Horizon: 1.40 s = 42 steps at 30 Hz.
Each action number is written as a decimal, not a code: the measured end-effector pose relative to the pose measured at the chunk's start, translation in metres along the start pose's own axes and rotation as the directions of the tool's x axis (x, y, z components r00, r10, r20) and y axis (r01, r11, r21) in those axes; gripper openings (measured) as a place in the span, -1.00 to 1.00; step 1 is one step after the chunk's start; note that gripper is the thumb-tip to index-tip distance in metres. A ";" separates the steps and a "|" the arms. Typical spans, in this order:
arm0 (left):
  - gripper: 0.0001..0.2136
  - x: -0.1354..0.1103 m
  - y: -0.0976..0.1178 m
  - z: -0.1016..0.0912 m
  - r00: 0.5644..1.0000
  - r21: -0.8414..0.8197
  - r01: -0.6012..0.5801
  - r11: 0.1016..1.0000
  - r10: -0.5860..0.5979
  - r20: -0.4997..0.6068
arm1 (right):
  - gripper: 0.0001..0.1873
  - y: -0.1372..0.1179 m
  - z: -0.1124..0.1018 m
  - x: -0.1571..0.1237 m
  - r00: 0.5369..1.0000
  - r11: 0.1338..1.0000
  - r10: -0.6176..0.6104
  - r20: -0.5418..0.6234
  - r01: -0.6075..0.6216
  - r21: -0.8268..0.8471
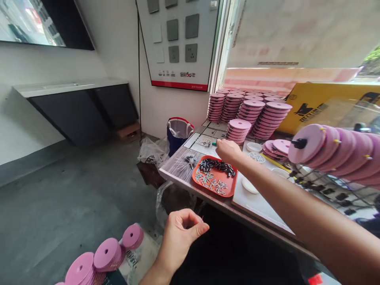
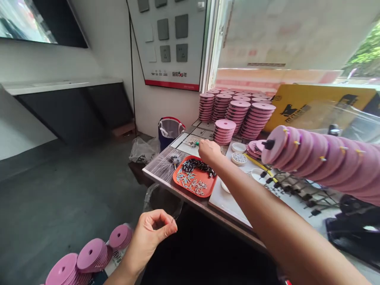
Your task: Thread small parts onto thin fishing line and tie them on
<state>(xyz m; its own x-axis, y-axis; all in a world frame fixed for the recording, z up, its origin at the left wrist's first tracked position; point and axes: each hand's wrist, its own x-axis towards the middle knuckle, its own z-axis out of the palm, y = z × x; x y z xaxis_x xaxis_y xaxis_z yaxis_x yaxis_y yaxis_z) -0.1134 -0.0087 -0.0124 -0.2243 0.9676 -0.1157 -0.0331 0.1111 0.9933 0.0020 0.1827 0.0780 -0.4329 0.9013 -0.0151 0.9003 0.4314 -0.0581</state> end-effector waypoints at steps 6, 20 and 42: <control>-0.78 -0.009 0.000 -0.012 0.999 -0.068 -0.022 0.997 0.019 -0.035 | -0.68 -0.027 0.033 -0.105 0.914 0.621 -0.387 -0.118 0.353 0.700; -0.78 -0.019 -0.020 -0.022 0.991 -0.140 0.060 0.988 -0.042 0.131 | -0.54 -0.061 0.124 -0.143 0.862 -0.038 -0.234 0.450 -0.470 0.882; -0.83 -0.022 -0.028 -0.023 0.991 -0.177 -0.008 0.984 0.030 0.127 | -0.51 -0.061 0.130 -0.146 0.863 -0.118 -0.275 0.424 -0.468 0.876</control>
<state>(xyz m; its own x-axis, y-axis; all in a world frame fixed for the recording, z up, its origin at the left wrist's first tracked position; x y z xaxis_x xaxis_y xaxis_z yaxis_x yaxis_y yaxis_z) -0.1302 -0.0388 -0.0377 -0.1000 0.9915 -0.0837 -0.2029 0.0620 0.9772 0.0044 0.0200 -0.0461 -0.6408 0.6425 -0.4201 0.0564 -0.5064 -0.8604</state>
